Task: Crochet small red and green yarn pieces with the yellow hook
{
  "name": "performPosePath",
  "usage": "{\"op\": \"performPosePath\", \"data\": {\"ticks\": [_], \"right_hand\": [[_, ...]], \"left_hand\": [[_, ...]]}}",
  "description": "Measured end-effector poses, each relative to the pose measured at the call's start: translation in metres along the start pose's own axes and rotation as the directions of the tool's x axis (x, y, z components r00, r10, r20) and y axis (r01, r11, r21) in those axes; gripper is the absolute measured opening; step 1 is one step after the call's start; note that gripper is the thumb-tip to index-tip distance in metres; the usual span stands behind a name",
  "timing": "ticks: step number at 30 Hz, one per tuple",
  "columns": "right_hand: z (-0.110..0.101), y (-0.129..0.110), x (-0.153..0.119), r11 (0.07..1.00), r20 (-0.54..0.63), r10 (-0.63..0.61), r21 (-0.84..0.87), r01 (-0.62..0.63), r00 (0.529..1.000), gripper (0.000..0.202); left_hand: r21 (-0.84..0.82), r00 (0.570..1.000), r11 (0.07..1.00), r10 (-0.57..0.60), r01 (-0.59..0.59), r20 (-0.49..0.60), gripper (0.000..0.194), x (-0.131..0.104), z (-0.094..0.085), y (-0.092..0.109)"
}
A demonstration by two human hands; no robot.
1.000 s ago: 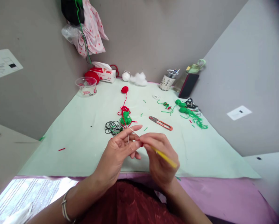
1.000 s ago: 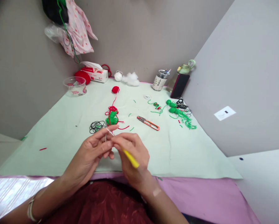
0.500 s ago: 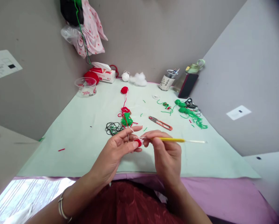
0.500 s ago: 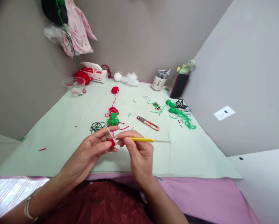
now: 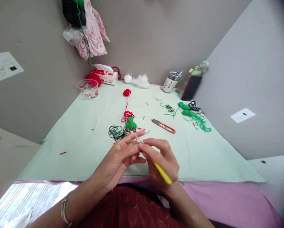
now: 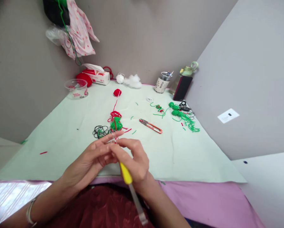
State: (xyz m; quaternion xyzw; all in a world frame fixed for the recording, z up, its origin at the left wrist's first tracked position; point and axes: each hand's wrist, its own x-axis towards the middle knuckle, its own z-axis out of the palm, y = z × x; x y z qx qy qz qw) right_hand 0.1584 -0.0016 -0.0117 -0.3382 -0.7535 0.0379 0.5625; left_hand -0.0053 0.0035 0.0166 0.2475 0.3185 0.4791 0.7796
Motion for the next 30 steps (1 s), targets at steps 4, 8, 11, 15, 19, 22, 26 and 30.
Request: {"op": "performPosePath", "data": {"ticks": [4, 8, 11, 15, 19, 22, 26, 30], "right_hand": [[-0.002, -0.001, 0.009, 0.897, -0.049, 0.289, 0.363, -0.253, 0.956, 0.024], [0.0, -0.004, 0.016, 0.868, 0.037, 0.3, 0.404, -0.289, 0.953, 0.022], [0.003, -0.005, 0.012, 0.941, 0.011, 0.213, 0.266, -0.209, 0.977, 0.026], [0.002, -0.002, 0.004, 1.0, -0.004, 0.016, -0.021, -0.016, 1.0, 0.033], [-0.003, -0.001, 0.009, 0.959, -0.079, 0.217, 0.203, -0.197, 0.973, 0.027], [-0.002, -0.002, 0.015, 0.871, -0.02, 0.352, 0.374, -0.32, 0.936, 0.022], [0.002, 0.002, 0.014, 0.832, 0.05, 0.375, 0.423, -0.36, 0.926, 0.017], [0.002, 0.007, 0.012, 0.666, 0.095, 0.523, 0.575, -0.475, 0.847, 0.022]], "left_hand": [[0.01, 1.0, 1.0, 0.017, -0.017, -0.011, 0.042, 0.001, 0.0, 0.003], [0.144, 0.99, 0.979, 0.144, -0.142, -0.004, 0.04, -0.001, 0.003, 0.0], [0.144, 0.983, 0.974, 0.181, -0.175, -0.032, 0.037, -0.001, 0.005, -0.004], [-0.008, 0.999, 0.999, 0.032, -0.032, -0.009, 0.039, 0.002, 0.002, -0.004], [-0.06, 1.0, 0.998, -0.029, 0.029, -0.005, 0.035, 0.006, -0.002, 0.001], [0.026, 0.996, 0.996, 0.087, -0.086, -0.037, 0.035, 0.005, -0.001, 0.002], [0.122, 0.99, 0.982, 0.141, -0.141, 0.005, 0.034, 0.002, 0.002, -0.001], [0.136, 0.993, 0.984, 0.115, -0.112, -0.011, 0.033, 0.001, 0.0, 0.0]]}}
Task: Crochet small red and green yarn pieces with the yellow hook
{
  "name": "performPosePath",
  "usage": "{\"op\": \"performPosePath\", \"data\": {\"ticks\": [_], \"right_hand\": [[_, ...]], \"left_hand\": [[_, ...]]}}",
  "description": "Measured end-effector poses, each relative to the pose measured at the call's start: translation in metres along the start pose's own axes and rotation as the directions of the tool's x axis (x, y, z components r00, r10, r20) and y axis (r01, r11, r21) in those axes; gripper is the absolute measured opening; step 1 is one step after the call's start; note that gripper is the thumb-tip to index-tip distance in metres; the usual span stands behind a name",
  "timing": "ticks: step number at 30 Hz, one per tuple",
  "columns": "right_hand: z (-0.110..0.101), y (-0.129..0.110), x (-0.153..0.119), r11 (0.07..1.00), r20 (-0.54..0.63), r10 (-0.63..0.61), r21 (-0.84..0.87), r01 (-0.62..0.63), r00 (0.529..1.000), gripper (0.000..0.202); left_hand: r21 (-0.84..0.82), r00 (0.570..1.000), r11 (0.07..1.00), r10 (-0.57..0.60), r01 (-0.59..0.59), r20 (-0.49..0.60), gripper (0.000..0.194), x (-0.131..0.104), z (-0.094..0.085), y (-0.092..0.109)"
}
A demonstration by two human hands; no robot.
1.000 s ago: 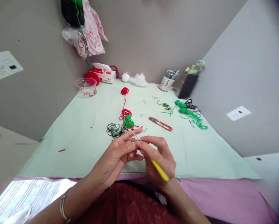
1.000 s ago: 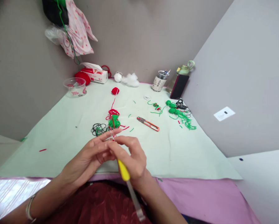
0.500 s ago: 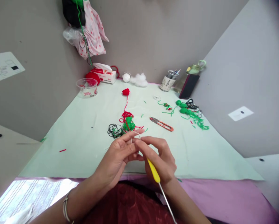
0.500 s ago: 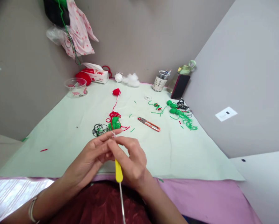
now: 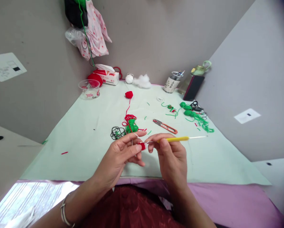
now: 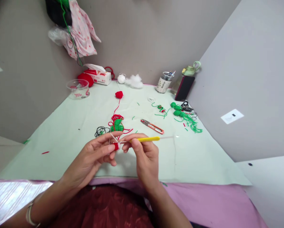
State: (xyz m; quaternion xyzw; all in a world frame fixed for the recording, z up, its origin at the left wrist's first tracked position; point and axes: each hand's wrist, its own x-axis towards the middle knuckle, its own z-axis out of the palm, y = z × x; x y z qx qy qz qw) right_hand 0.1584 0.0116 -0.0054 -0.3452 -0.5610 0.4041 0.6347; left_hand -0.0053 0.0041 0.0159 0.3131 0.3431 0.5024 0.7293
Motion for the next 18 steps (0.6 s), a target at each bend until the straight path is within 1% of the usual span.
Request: {"op": "performPosePath", "data": {"ticks": [2, 4, 6, 8, 10, 12, 14, 15, 16, 18], "right_hand": [[-0.001, -0.001, 0.0, 0.997, 0.006, 0.045, 0.062, -0.045, 0.999, 0.025], [-0.002, -0.004, -0.002, 0.999, 0.015, 0.023, 0.041, -0.023, 1.0, 0.025], [-0.002, -0.008, -0.005, 0.995, 0.039, -0.062, -0.07, 0.064, 0.997, 0.024], [-0.001, -0.01, -0.008, 0.955, 0.098, -0.192, -0.212, 0.209, 0.977, 0.023], [-0.001, -0.01, -0.01, 0.865, 0.193, -0.324, -0.335, 0.373, 0.926, 0.024], [-0.001, -0.007, -0.011, 0.74, 0.288, -0.438, -0.422, 0.523, 0.852, 0.024], [-0.001, -0.003, -0.012, 0.61, 0.354, -0.517, -0.486, 0.626, 0.779, 0.027], [-0.001, 0.0, -0.013, 0.554, 0.375, -0.539, -0.516, 0.653, 0.754, 0.031], [-0.001, 0.001, -0.013, 0.509, 0.392, -0.543, -0.55, 0.662, 0.743, 0.034], [-0.001, 0.003, -0.015, 0.46, 0.402, -0.52, -0.612, 0.643, 0.754, 0.039]], "left_hand": [[0.012, 1.0, 1.0, 0.004, -0.004, 0.009, 0.033, 0.0, -0.002, 0.001], [0.029, 1.0, 0.999, 0.018, -0.018, 0.015, 0.034, 0.0, -0.004, 0.001], [0.055, 0.999, 0.997, 0.048, -0.048, 0.015, 0.034, -0.001, -0.004, 0.001], [0.09, 0.996, 0.992, 0.088, -0.089, 0.017, 0.035, -0.001, -0.005, 0.0], [0.134, 0.992, 0.983, 0.123, -0.123, 0.011, 0.033, -0.002, -0.004, -0.001], [0.162, 0.988, 0.976, 0.151, -0.147, -0.014, 0.031, -0.002, -0.003, -0.001], [0.155, 0.985, 0.975, 0.168, -0.159, -0.047, 0.032, -0.002, -0.001, -0.001], [0.137, 0.984, 0.978, 0.168, -0.159, -0.057, 0.035, -0.002, -0.001, -0.002], [0.109, 0.985, 0.982, 0.159, -0.152, -0.059, 0.038, -0.002, 0.0, -0.003], [0.026, 0.995, 0.996, 0.092, -0.091, -0.032, 0.043, -0.001, -0.001, -0.003]]}}
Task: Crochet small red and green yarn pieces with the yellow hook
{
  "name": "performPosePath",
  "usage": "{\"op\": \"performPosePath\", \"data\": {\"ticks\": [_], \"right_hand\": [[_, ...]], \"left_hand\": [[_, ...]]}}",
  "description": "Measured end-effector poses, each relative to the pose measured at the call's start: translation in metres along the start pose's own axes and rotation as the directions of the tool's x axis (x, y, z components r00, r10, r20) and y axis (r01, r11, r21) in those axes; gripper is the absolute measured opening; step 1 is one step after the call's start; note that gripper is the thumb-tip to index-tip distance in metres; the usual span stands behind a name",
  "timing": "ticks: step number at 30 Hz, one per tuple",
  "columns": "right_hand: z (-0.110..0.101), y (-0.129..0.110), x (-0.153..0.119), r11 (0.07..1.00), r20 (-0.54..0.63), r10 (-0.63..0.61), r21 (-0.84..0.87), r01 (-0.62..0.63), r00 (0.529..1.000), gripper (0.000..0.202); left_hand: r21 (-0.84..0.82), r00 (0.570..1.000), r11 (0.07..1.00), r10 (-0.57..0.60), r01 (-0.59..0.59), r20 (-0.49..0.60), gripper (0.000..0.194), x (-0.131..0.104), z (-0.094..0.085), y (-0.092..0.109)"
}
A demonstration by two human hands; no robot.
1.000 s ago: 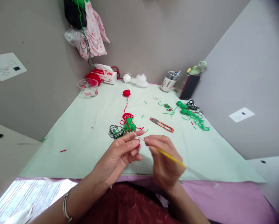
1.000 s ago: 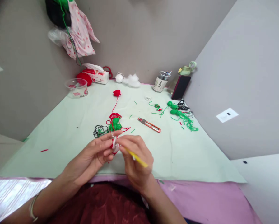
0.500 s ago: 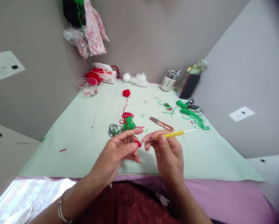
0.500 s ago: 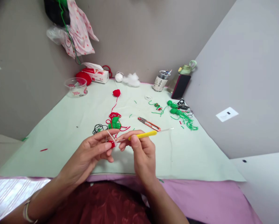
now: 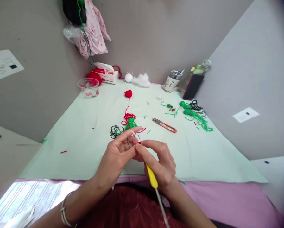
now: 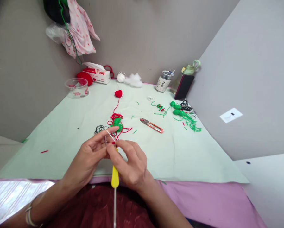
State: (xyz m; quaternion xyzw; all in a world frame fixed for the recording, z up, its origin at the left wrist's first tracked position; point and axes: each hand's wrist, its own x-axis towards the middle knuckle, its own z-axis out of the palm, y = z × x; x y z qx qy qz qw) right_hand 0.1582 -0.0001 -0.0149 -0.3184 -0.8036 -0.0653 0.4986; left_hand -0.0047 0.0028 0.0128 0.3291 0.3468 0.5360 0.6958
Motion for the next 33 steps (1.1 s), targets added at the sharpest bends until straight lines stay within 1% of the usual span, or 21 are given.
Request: {"op": "performPosePath", "data": {"ticks": [1, 2, 4, 6, 7, 8, 9, 10, 12, 15, 17, 18, 19, 20, 22, 24, 25, 26, 28, 29, 33], "right_hand": [[0.0, 0.0, 0.0, 1.0, -0.002, 0.029, -0.007, -0.029, 1.0, 0.04], [-0.001, -0.001, 0.0, 0.997, -0.011, 0.072, 0.024, -0.072, 0.997, 0.039], [-0.002, -0.001, 0.003, 0.962, -0.061, 0.212, 0.19, -0.197, 0.975, 0.033], [-0.004, -0.001, 0.008, 0.848, -0.08, 0.388, 0.422, -0.322, 0.918, 0.027], [-0.004, -0.001, 0.01, 0.775, -0.059, 0.457, 0.516, -0.365, 0.888, 0.025], [-0.004, 0.0, 0.013, 0.715, -0.027, 0.499, 0.578, -0.394, 0.866, 0.024], [-0.004, 0.0, 0.016, 0.677, 0.002, 0.519, 0.609, -0.412, 0.855, 0.023], [-0.003, 0.0, 0.018, 0.663, 0.03, 0.52, 0.617, -0.425, 0.854, 0.022], [-0.002, 0.0, 0.018, 0.687, 0.055, 0.502, 0.581, -0.436, 0.863, 0.021], [0.0, 0.0, 0.011, 0.84, -0.013, 0.406, 0.399, -0.367, 0.914, 0.025], [0.0, 0.0, 0.006, 0.923, -0.056, 0.31, 0.258, -0.286, 0.949, 0.027], [0.0, 0.0, 0.004, 0.94, -0.064, 0.279, 0.221, -0.259, 0.958, 0.028], [-0.001, 0.001, 0.003, 0.94, -0.071, 0.279, 0.221, -0.258, 0.958, 0.028], [-0.002, 0.001, 0.003, 0.925, -0.079, 0.309, 0.256, -0.281, 0.948, 0.027], [-0.004, 0.001, 0.007, 0.848, -0.097, 0.429, 0.386, -0.364, 0.898, 0.025], [-0.006, 0.001, 0.013, 0.726, -0.059, 0.543, 0.533, -0.433, 0.838, 0.023], [-0.006, 0.001, 0.016, 0.679, -0.017, 0.563, 0.579, -0.451, 0.827, 0.022], [-0.006, 0.001, 0.017, 0.648, 0.031, 0.562, 0.604, -0.463, 0.826, 0.02], [-0.004, 0.002, 0.018, 0.613, 0.104, 0.554, 0.621, -0.489, 0.826, 0.018], [-0.004, 0.003, 0.018, 0.589, 0.121, 0.565, 0.633, -0.502, 0.816, 0.017], [-0.003, 0.007, 0.013, 0.409, 0.175, 0.645, 0.743, -0.53, 0.744, 0.02]], "left_hand": [[-0.046, 0.998, 0.997, -0.056, 0.058, 0.029, 0.045, 0.001, -0.001, 0.0], [-0.09, 0.991, 0.989, -0.116, 0.121, 0.059, 0.046, 0.002, -0.002, 0.001], [-0.16, 0.975, 0.964, -0.2, 0.213, 0.097, 0.046, 0.004, -0.004, 0.003], [-0.187, 0.975, 0.958, -0.201, 0.216, 0.092, 0.043, 0.005, -0.005, 0.006], [-0.182, 0.979, 0.963, -0.184, 0.196, 0.084, 0.042, 0.005, -0.004, 0.007], [-0.165, 0.983, 0.97, -0.166, 0.177, 0.08, 0.043, 0.004, -0.003, 0.007], [-0.138, 0.985, 0.977, -0.15, 0.16, 0.08, 0.043, 0.003, -0.002, 0.007], [-0.108, 0.988, 0.984, -0.135, 0.143, 0.076, 0.043, 0.002, 0.0, 0.007], [-0.058, 0.994, 0.994, -0.094, 0.098, 0.061, 0.041, 0.0, 0.003, 0.004], [-0.046, 0.998, 0.998, -0.049, 0.051, 0.034, 0.041, -0.001, 0.005, 0.0], [-0.097, 0.994, 0.99, -0.096, 0.101, 0.053, 0.042, 0.001, 0.004, -0.001], [-0.132, 0.988, 0.98, -0.138, 0.146, 0.07, 0.041, 0.003, 0.003, -0.001], [-0.166, 0.98, 0.968, -0.178, 0.191, 0.088, 0.04, 0.004, 0.001, 0.0], [-0.194, 0.973, 0.955, -0.208, 0.225, 0.102, 0.038, 0.005, -0.001, 0.002], [-0.222, 0.97, 0.946, -0.221, 0.238, 0.099, 0.034, 0.007, -0.003, 0.004], [-0.214, 0.98, 0.957, -0.18, 0.193, 0.081, 0.033, 0.007, -0.004, 0.005], [-0.194, 0.985, 0.967, -0.154, 0.167, 0.079, 0.033, 0.007, -0.003, 0.005], [-0.165, 0.988, 0.976, -0.133, 0.144, 0.078, 0.034, 0.006, -0.002, 0.004], [-0.098, 0.992, 0.989, -0.104, 0.111, 0.073, 0.035, 0.004, -0.001, 0.002], [-0.066, 0.993, 0.992, -0.099, 0.104, 0.072, 0.036, 0.003, 0.0, 0.001], [-0.008, 0.993, 0.996, -0.092, 0.093, 0.076, 0.037, 0.002, -0.003, 0.001]]}}
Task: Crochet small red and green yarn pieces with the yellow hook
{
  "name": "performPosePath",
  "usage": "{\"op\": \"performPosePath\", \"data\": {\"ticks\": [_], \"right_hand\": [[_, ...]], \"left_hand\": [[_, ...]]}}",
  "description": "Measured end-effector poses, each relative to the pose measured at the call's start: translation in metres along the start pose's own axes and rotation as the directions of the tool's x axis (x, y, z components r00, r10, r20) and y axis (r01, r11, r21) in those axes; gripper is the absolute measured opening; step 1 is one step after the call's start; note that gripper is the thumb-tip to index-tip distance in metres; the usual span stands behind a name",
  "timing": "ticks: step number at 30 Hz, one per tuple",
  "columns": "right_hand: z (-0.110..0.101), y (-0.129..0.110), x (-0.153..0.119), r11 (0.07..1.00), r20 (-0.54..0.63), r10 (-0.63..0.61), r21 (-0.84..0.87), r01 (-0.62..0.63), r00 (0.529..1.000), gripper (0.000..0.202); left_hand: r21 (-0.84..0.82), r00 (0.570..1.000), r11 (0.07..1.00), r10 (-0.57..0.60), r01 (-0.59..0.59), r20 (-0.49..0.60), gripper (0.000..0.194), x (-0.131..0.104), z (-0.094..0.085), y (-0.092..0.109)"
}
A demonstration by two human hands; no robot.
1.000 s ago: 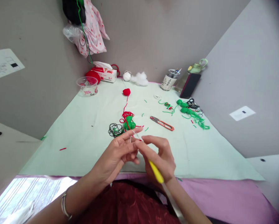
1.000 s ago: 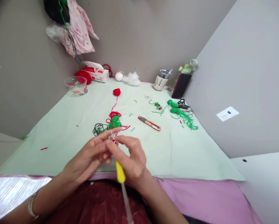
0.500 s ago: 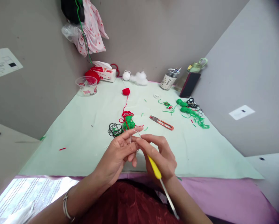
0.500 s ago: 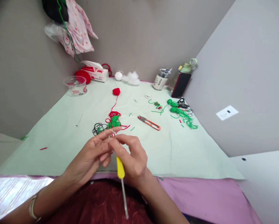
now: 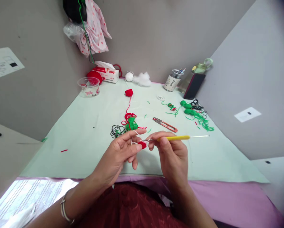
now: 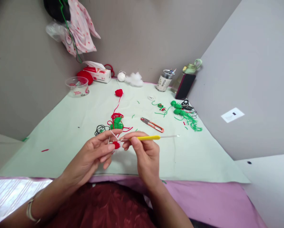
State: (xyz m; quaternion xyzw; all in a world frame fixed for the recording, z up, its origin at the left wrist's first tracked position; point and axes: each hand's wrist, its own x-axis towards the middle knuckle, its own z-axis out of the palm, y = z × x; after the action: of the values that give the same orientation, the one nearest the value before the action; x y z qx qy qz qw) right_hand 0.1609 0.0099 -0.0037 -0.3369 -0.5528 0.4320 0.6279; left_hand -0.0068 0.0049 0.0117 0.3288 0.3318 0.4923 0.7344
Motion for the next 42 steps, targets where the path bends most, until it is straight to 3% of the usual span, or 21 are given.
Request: {"op": "performPosePath", "data": {"ticks": [3, 7, 11, 13, 15, 17, 19, 21, 25, 28, 30, 31, 33, 36, 40, 42], "right_hand": [[-0.002, -0.002, -0.001, 0.999, 0.018, 0.005, 0.036, -0.006, 1.0, 0.023], [0.0, -0.007, -0.006, 0.945, 0.071, -0.201, -0.249, 0.212, 0.977, 0.023], [0.001, 0.001, -0.014, 0.646, 0.295, -0.46, -0.535, 0.544, 0.837, 0.029], [0.001, 0.006, -0.017, 0.528, 0.317, -0.515, -0.615, 0.586, 0.797, 0.033], [0.002, 0.007, -0.018, 0.587, 0.251, -0.498, -0.607, 0.535, 0.83, 0.033], [0.002, 0.004, -0.015, 0.762, 0.137, -0.416, -0.487, 0.427, 0.899, 0.03], [0.002, -0.002, -0.011, 0.895, 0.047, -0.313, -0.318, 0.312, 0.948, 0.026], [0.004, -0.005, -0.006, 0.946, 0.042, -0.239, -0.215, 0.242, 0.97, 0.024], [0.007, -0.004, -0.005, 0.933, 0.096, -0.227, -0.264, 0.244, 0.969, 0.023], [0.008, -0.001, -0.011, 0.791, 0.118, -0.356, -0.49, 0.366, 0.927, 0.028], [0.006, 0.0, -0.013, 0.687, 0.161, -0.43, -0.58, 0.437, 0.889, 0.031], [0.005, -0.001, -0.013, 0.684, 0.154, -0.441, -0.58, 0.442, 0.884, 0.031], [0.003, -0.002, -0.011, 0.783, 0.068, -0.406, -0.488, 0.385, 0.911, 0.027], [0.002, -0.005, -0.005, 0.944, -0.046, -0.242, -0.241, 0.225, 0.969, 0.023], [0.004, -0.005, -0.001, 0.97, 0.053, -0.136, -0.194, 0.144, 0.989, 0.018], [0.004, -0.004, -0.001, 0.981, 0.035, -0.102, -0.164, 0.107, 0.994, 0.018]], "left_hand": [[0.015, 1.0, 1.0, 0.02, -0.02, 0.0, 0.035, 0.0, -0.003, 0.001], [0.055, 0.997, 0.996, 0.076, -0.076, -0.012, 0.035, -0.001, -0.002, -0.001], [0.046, 0.99, 0.991, 0.131, -0.129, -0.048, 0.038, -0.001, 0.001, -0.003], [-0.049, 0.998, 0.997, 0.056, -0.057, -0.031, 0.043, 0.0, 0.001, -0.002], [-0.157, 0.998, 0.986, -0.054, 0.055, 0.011, 0.043, 0.0, 0.0, 0.0], [-0.211, 0.993, 0.971, -0.11, 0.114, 0.033, 0.04, 0.0, -0.001, 0.004], [-0.21, 0.995, 0.973, -0.096, 0.1, 0.031, 0.037, -0.001, -0.002, 0.006], [-0.171, 0.997, 0.983, -0.064, 0.069, 0.032, 0.036, -0.002, -0.001, 0.006], [-0.064, 1.0, 0.998, 0.004, -0.003, 0.008, 0.036, -0.003, 0.004, 0.0], [-0.096, 1.0, 0.995, 0.005, -0.005, 0.003, 0.039, -0.001, 0.005, -0.003], [-0.16, 0.997, 0.984, -0.067, 0.071, 0.031, 0.039, 0.001, 0.003, -0.001], [-0.189, 0.993, 0.976, -0.105, 0.112, 0.045, 0.038, 0.001, 0.002, 0.0], [-0.227, 0.988, 0.962, -0.146, 0.153, 0.05, 0.035, 0.002, 0.0, 0.004], [-0.227, 0.995, 0.969, -0.097, 0.1, 0.024, 0.032, 0.003, 0.0, 0.008], [-0.115, 0.999, 0.993, -0.031, 0.034, 0.026, 0.034, 0.002, 0.003, 0.005], [-0.068, 1.0, 0.997, -0.027, 0.028, 0.016, 0.035, 0.001, 0.003, 0.004]]}}
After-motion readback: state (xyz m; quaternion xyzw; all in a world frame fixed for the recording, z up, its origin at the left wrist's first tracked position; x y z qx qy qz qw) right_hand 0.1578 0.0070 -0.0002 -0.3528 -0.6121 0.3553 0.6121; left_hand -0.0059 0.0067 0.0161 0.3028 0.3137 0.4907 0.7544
